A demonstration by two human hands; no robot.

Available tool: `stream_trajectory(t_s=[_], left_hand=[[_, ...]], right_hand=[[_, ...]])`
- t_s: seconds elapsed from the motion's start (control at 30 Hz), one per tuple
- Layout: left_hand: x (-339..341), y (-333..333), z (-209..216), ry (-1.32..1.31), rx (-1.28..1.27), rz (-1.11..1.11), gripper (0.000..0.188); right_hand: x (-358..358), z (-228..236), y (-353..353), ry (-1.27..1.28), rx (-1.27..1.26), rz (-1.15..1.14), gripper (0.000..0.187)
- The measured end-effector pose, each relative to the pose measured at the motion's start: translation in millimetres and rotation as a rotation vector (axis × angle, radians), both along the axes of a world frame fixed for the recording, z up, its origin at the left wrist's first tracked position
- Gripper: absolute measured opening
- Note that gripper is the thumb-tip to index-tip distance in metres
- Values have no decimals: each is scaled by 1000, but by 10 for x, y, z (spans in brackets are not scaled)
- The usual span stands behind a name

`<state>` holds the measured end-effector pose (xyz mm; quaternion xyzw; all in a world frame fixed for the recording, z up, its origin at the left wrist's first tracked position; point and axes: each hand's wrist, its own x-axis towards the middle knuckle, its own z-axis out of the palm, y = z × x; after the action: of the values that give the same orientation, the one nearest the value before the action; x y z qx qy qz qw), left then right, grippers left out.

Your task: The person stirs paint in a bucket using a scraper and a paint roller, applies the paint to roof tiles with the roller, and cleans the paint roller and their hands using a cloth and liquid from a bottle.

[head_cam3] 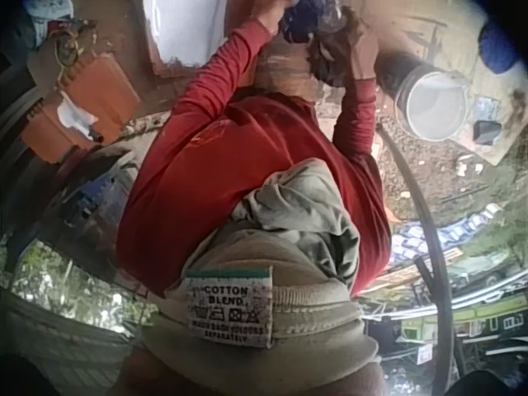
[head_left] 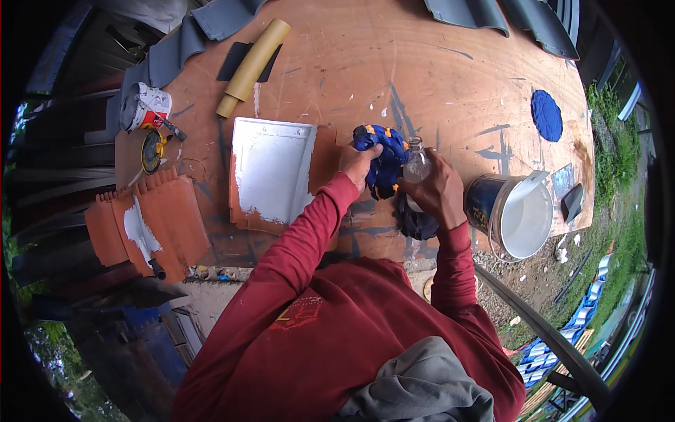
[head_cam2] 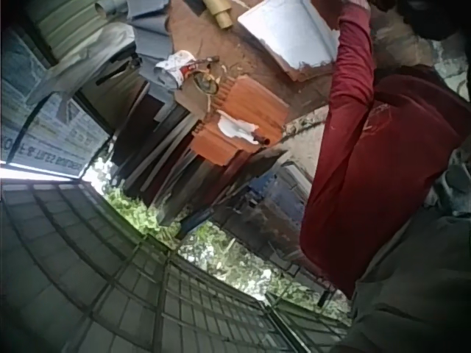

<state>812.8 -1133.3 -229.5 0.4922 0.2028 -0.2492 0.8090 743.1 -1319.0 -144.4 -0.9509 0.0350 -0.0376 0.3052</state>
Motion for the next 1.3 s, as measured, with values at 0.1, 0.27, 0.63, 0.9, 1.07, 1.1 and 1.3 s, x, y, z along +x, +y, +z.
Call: stream_trajectory(t_s=[0.1, 0.27, 0.63, 0.9, 1.07, 1.1, 1.3], left_hand=[[88, 124, -239, -208, 516, 87, 18], [-74, 244, 127, -154, 192, 10, 17], [-195, 1053, 520, -165, -513, 459, 41], [-344, 915, 678, -625, 169, 482, 56], [-476, 517, 1052, -1343, 960, 75, 45], [-410, 554, 1020, -1366, 950, 17, 43], [76, 623, 813, -886, 695, -6, 58]], right_hand=[[554, 104, 62, -83, 222, -68, 72], [1937, -288, -32, -375, 279, -27, 73], [3232, -1042, -25, -432, 269, 26, 114], [1109, -202, 897, 466, 1924, 141, 107], [325, -76, 1301, 329, 2034, 189, 73], [287, 2, 1272, 303, 2035, 182, 73], [-79, 353, 1103, 406, 1890, 600, 125]])
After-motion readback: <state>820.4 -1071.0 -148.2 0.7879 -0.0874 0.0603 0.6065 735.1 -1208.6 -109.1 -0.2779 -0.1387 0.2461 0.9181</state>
